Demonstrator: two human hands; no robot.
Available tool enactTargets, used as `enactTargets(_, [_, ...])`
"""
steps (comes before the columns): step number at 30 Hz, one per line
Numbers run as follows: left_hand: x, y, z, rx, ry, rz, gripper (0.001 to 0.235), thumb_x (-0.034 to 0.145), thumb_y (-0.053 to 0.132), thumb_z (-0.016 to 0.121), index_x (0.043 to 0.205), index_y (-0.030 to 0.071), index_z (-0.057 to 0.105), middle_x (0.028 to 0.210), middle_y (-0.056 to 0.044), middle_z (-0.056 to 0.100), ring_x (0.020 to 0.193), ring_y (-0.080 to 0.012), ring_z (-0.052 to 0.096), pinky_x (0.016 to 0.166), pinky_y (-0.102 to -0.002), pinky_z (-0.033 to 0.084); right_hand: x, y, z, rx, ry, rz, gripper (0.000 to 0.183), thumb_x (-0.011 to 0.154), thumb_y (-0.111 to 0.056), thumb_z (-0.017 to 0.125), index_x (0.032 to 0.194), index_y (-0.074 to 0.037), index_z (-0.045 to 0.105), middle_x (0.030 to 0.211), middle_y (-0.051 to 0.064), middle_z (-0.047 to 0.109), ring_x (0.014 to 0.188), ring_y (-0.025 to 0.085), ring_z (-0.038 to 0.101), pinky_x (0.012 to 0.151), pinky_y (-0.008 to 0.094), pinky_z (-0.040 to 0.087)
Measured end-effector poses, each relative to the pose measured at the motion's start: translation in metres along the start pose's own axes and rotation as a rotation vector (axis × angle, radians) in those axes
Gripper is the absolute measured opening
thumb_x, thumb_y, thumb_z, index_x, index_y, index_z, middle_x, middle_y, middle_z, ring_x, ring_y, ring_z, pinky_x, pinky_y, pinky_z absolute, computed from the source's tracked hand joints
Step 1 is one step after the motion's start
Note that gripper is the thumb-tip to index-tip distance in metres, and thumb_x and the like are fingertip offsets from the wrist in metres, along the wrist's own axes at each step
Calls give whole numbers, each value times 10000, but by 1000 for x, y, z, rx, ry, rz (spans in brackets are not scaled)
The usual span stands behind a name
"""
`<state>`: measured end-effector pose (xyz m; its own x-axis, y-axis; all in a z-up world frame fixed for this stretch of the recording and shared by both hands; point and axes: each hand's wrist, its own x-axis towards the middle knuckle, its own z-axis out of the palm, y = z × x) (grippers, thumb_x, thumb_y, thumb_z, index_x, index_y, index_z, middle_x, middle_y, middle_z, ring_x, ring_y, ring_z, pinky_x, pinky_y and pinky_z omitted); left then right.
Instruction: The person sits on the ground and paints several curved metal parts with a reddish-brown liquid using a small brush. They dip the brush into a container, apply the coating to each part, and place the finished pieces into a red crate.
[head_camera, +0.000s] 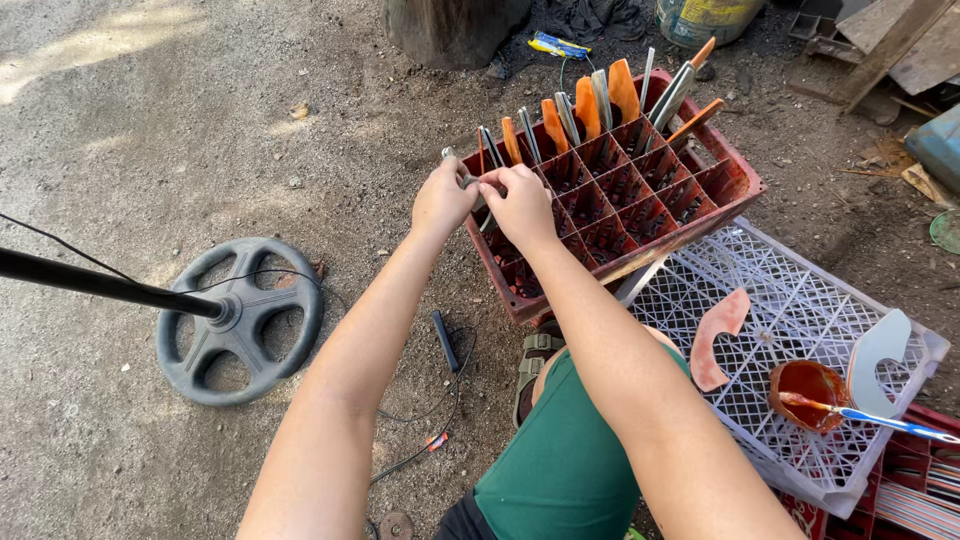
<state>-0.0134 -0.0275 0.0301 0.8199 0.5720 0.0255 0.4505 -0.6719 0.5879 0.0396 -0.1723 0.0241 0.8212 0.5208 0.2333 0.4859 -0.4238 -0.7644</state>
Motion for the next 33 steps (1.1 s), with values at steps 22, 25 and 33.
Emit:
enactTargets(22, [-1, -27, -6, 365, 230, 533, 154, 914, 203, 704, 1044, 144, 762, 994, -73, 680, 740, -286, 714, 645, -412, 591, 1, 17, -1, -136, 24, -55, 142, 893, -304, 746, 978, -197, 784, 1029, 42, 676, 1087, 284, 608, 955, 515, 402])
enactTargets(25, [-5, -29, -8, 322, 260, 557, 173, 916, 200, 705, 1069, 143, 764, 1023, -53, 686, 734, -262, 714, 639, -388, 590, 0, 16, 1, -136, -50, -7, 157, 910, -313, 721, 994, -191, 775, 1045, 38, 679, 1090, 269, 614, 971, 515, 399])
enactTargets(33, [-24, -30, 1, 328, 447, 570, 189, 951, 203, 699, 1125, 177, 768, 1032, -3, 700, 761, -208, 715, 633, -350, 584, -1, 13, -2, -139, -99, -13, 183, 934, -313, 695, 1018, -166, 766, 1052, 46, 678, 1069, 275, 619, 959, 505, 411])
